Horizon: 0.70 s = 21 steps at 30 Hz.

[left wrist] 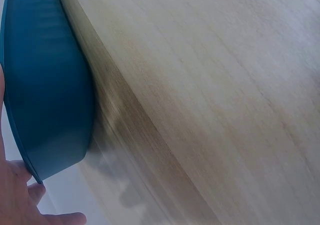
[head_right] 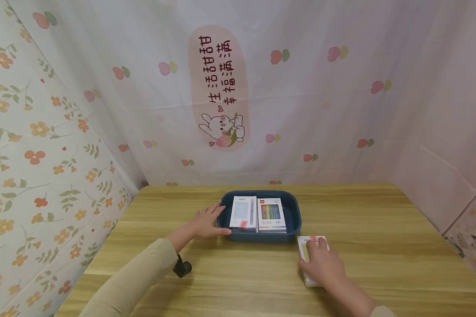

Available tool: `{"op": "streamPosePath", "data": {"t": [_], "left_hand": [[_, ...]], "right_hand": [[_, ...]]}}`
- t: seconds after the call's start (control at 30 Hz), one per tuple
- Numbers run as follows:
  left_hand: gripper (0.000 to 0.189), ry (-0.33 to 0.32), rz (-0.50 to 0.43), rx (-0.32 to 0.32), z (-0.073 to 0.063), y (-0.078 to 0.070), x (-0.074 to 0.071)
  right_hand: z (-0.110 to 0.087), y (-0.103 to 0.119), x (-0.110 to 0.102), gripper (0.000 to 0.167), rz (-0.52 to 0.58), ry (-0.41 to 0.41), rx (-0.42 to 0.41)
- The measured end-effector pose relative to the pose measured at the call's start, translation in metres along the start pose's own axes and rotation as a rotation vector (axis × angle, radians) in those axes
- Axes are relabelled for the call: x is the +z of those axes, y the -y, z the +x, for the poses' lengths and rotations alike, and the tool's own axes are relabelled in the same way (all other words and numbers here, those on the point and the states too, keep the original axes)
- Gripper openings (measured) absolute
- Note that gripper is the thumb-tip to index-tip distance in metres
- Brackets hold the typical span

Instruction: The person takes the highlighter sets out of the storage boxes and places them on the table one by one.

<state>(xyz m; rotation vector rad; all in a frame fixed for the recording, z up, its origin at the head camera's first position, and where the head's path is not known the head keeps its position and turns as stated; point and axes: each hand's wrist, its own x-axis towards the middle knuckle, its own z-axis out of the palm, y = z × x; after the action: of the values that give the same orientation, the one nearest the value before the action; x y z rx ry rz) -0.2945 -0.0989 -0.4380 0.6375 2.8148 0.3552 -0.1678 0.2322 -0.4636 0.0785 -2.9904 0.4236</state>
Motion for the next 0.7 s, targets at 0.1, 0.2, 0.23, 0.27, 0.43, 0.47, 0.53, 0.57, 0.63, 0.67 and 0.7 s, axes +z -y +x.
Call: {"op": "streamPosePath", "data": {"t": [0.1, 0.2, 0.23, 0.27, 0.43, 0.47, 0.53, 0.57, 0.63, 0.67, 0.7], "left_hand": [[0.096, 0.0, -0.001, 0.0, 0.0004, 0.0002, -0.0001], [0.096, 0.005, -0.003, -0.003, 0.0005, -0.0001, -0.0002], [0.096, 0.007, -0.005, -0.003, 0.0005, -0.0001, -0.0002], [0.096, 0.007, -0.005, -0.003, 0.0005, -0.0003, -0.0003], [0.096, 0.003, -0.007, -0.001, 0.0003, -0.0006, -0.0006], [0.095, 0.003, -0.007, 0.0, 0.0001, -0.0006, -0.0005], [0.096, 0.002, -0.009, -0.001, -0.0001, -0.0008, -0.0006], [0.096, 0.003, -0.008, -0.002, -0.0002, -0.0009, -0.0007], [0.096, 0.004, -0.009, -0.003, -0.0003, -0.0011, -0.0009], [0.096, 0.005, -0.009, -0.003, -0.0002, -0.0011, -0.001], [0.096, 0.005, -0.009, -0.003, 0.0, -0.0012, -0.0011]], "right_hand": [[-0.0019, 0.0025, 0.0, 0.052, -0.001, 0.008, -0.003], [-0.0033, 0.0041, 0.0007, 0.052, -0.008, 0.016, -0.007], [-0.0038, 0.0044, 0.0013, 0.052, -0.01, 0.015, -0.009], [-0.0044, 0.0046, 0.0019, 0.051, -0.011, 0.018, -0.008], [-0.007, 0.0057, 0.0051, 0.051, -0.007, 0.017, -0.005], [-0.0075, 0.006, 0.0056, 0.051, -0.005, 0.016, -0.005], [-0.0081, 0.007, 0.0059, 0.052, -0.005, 0.012, -0.007], [-0.0085, 0.0076, 0.0059, 0.052, -0.006, 0.012, -0.008], [-0.0092, 0.0089, 0.0057, 0.052, -0.009, 0.012, -0.012], [-0.0093, 0.0096, 0.0052, 0.052, -0.011, 0.014, -0.015], [-0.0095, 0.0102, 0.005, 0.052, -0.014, 0.016, -0.016]]}}
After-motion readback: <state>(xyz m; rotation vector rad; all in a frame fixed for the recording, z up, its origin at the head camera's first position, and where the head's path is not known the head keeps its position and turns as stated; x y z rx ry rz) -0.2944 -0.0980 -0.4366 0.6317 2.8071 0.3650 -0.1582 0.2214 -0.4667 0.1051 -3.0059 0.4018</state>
